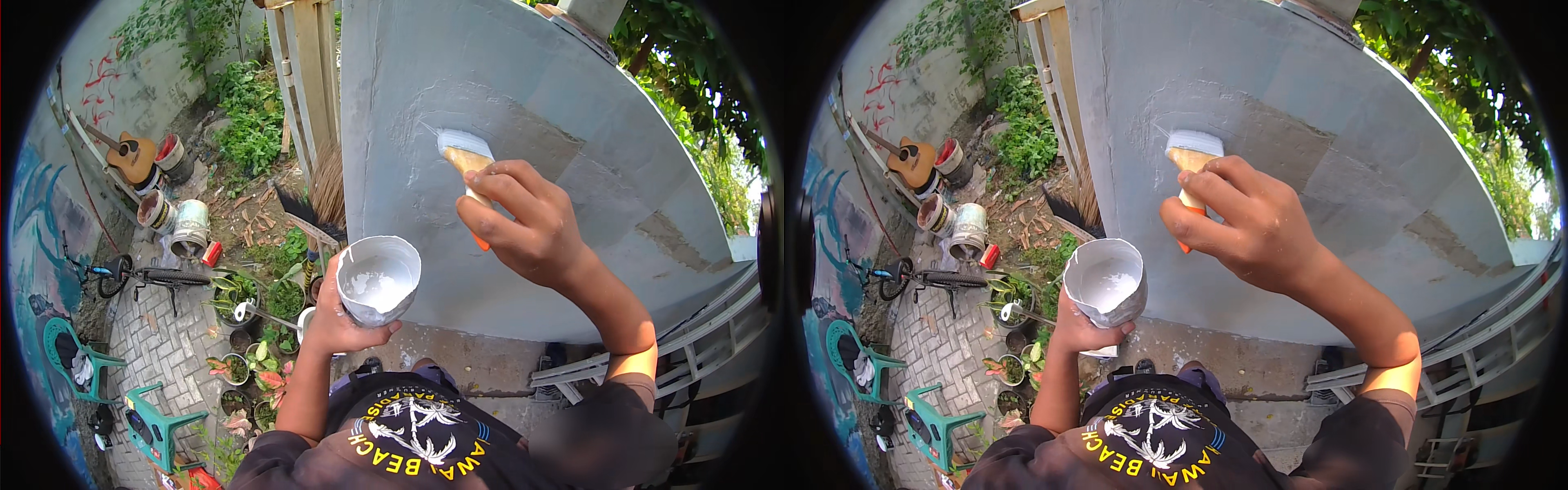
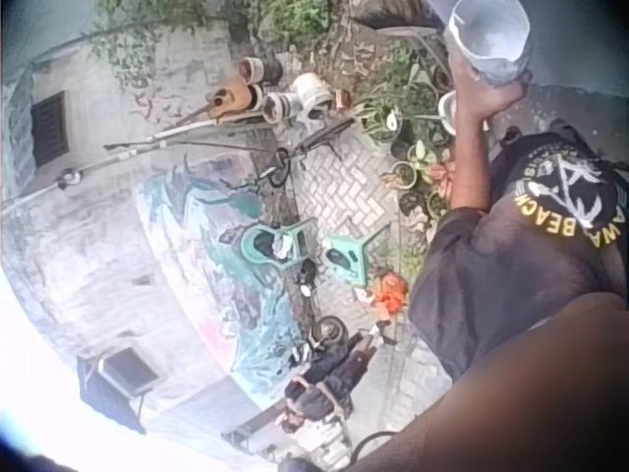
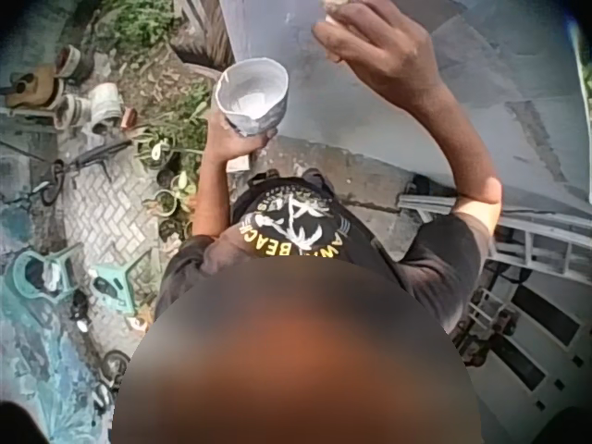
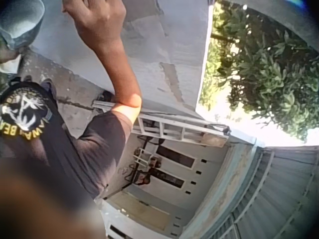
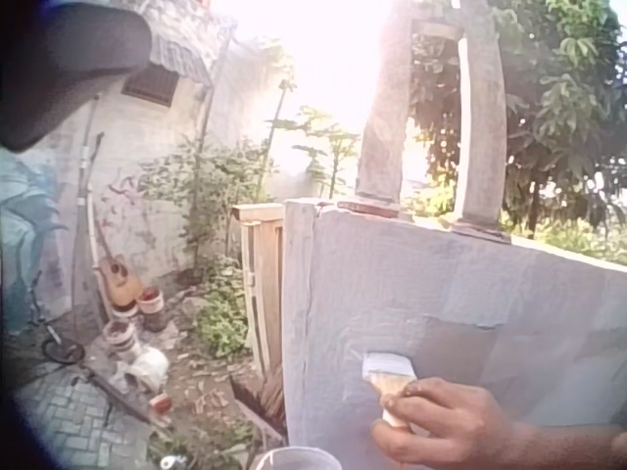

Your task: The person paints a concrete wall with white paint using a handheld paint brush.

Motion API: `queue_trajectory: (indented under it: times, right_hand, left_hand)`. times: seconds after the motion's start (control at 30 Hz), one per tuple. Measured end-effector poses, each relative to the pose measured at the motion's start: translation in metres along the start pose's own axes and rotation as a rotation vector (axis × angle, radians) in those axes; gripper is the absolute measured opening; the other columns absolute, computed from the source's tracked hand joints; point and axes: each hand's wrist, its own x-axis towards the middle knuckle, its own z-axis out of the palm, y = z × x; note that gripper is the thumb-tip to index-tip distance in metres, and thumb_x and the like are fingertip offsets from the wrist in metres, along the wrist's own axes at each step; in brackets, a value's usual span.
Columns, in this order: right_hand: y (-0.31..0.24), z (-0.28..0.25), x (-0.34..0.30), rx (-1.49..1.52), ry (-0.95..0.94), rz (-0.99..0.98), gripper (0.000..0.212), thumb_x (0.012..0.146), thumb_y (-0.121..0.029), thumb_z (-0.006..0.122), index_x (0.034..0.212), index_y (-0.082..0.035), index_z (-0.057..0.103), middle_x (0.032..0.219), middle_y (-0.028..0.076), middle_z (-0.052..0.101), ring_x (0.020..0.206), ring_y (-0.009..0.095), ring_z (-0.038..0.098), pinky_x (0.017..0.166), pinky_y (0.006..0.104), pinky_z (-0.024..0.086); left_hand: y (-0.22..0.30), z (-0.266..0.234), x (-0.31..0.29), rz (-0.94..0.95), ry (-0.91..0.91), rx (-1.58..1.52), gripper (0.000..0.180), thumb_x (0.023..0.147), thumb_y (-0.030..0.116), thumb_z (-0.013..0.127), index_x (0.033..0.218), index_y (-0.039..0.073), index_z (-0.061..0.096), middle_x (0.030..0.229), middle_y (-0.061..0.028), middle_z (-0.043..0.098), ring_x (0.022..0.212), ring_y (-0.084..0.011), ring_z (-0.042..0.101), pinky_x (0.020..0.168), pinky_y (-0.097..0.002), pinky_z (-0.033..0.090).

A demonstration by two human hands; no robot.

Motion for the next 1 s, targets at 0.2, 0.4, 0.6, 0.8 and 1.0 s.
queue_trajectory:
  times: [0.2, 0.4, 0.6, 0.8, 1.0]
  right_hand:
    - [-0.015, -0.003, 0.008, 0.097, -0.092, -0.021, 0.038, 0.068, -0.008, 0.082, 0.102, -0.012, 0.066, 0.101, 0.008, 0.068, 0.091, 0.029, 0.071, 0.07, 0.0346, 0.063]
    - [-0.017, -0.003, 0.006, 0.095, -0.113, -0.015, 0.036, 0.07, -0.009, 0.081, 0.102, -0.012, 0.065, 0.104, 0.009, 0.068, 0.094, 0.029, 0.071, 0.072, 0.0348, 0.064]
    - [0.007, -0.012, -0.007, 0.007, -0.119, 0.029, 0.033, 0.071, -0.011, 0.08, 0.101, -0.013, 0.066, 0.102, 0.007, 0.065, 0.091, 0.026, 0.069, 0.069, 0.0344, 0.062]
    - [-0.006, -0.02, 0.001, 0.0, -0.187, 0.06, 0.037, 0.069, -0.009, 0.08, 0.103, -0.013, 0.066, 0.101, 0.007, 0.065, 0.091, 0.026, 0.069, 0.066, 0.0326, 0.061]
    - [-0.002, 0.014, 0.02, 0.085, -0.08, 0.015, 0.037, 0.071, -0.013, 0.081, 0.105, -0.016, 0.066, 0.103, 0.007, 0.065, 0.092, 0.027, 0.068, 0.065, 0.0334, 0.062]
  left_hand:
    - [0.0, -0.002, -0.002, 0.011, -0.022, 0.01, 0.109, 0.056, 0.013, 0.092, 0.15, -0.001, 0.038, 0.134, -0.0127, 0.061, 0.125, -0.0221, 0.061, 0.108, -0.0386, 0.047]
    - [0.002, -0.007, -0.003, -0.019, -0.008, -0.021, 0.108, 0.057, 0.011, 0.092, 0.15, -0.002, 0.038, 0.134, -0.0134, 0.062, 0.124, -0.0226, 0.062, 0.107, -0.0386, 0.048]
    - [0.003, -0.012, -0.005, 0.005, 0.012, 0.009, 0.107, 0.057, 0.011, 0.091, 0.149, -0.002, 0.038, 0.134, -0.0139, 0.062, 0.124, -0.0228, 0.062, 0.106, -0.0385, 0.049]
    - [0.005, -0.016, -0.008, -0.037, 0.032, -0.019, 0.107, 0.057, 0.012, 0.092, 0.149, -0.002, 0.039, 0.133, -0.0138, 0.063, 0.124, -0.0232, 0.062, 0.106, -0.0385, 0.049]
    - [0.005, -0.016, -0.003, -0.062, 0.036, 0.007, 0.107, 0.056, 0.013, 0.092, 0.149, -0.001, 0.04, 0.134, -0.0142, 0.063, 0.124, -0.0235, 0.063, 0.107, -0.0389, 0.049]
